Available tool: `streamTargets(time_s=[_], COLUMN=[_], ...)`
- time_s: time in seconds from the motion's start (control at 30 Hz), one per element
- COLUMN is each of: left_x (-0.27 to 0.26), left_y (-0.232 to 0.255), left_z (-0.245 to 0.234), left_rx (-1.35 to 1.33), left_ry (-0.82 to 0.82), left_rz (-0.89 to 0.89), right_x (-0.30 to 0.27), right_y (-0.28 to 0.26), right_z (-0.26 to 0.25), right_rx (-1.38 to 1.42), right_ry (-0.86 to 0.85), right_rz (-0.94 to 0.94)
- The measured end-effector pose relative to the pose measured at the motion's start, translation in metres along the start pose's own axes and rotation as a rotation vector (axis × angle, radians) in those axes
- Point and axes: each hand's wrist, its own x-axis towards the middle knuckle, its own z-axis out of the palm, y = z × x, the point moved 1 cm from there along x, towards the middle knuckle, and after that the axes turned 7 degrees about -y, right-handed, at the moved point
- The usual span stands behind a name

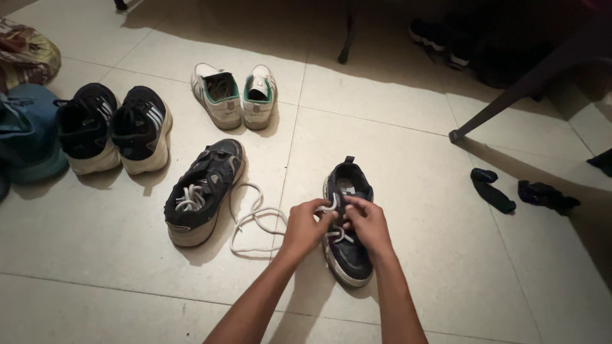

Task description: The person removes a white shoelace from a dark sneaker and then re-laces the same shoe by threading the lace through the eyelets and tying it. Other shoes remain on the floor nearby.

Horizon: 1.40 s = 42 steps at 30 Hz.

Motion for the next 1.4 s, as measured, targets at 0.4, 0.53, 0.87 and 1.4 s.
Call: streamTargets(time_s=[0.4,0.53,0.87,1.4], left_x=[-0.009,-0.012,-0.010,-0.004], left_y=[0.021,0.028,0.024,0.026], left_z=[-0.015,-0.018,-0.008,-0.004], left_rx=[0.096,0.058,0.186,0.322], left_ry=[0.151,0.027,0.073,0.092], left_rz=[-0.013,-0.150,0.042,0.156], right_x=[-0.010,-0.010,-0.010,-0.003], right_y=[-0.020,-0.022,-0.021,-0.007], right_z=[-0.008,0.000,0.005,-0.002], right_rx=[0.022,-0.109,-0.268,-0.210], right_ry=[0.099,0.050,0.101,0.043], right_rz=[-0.050,-0.086,-0.138,-0.106])
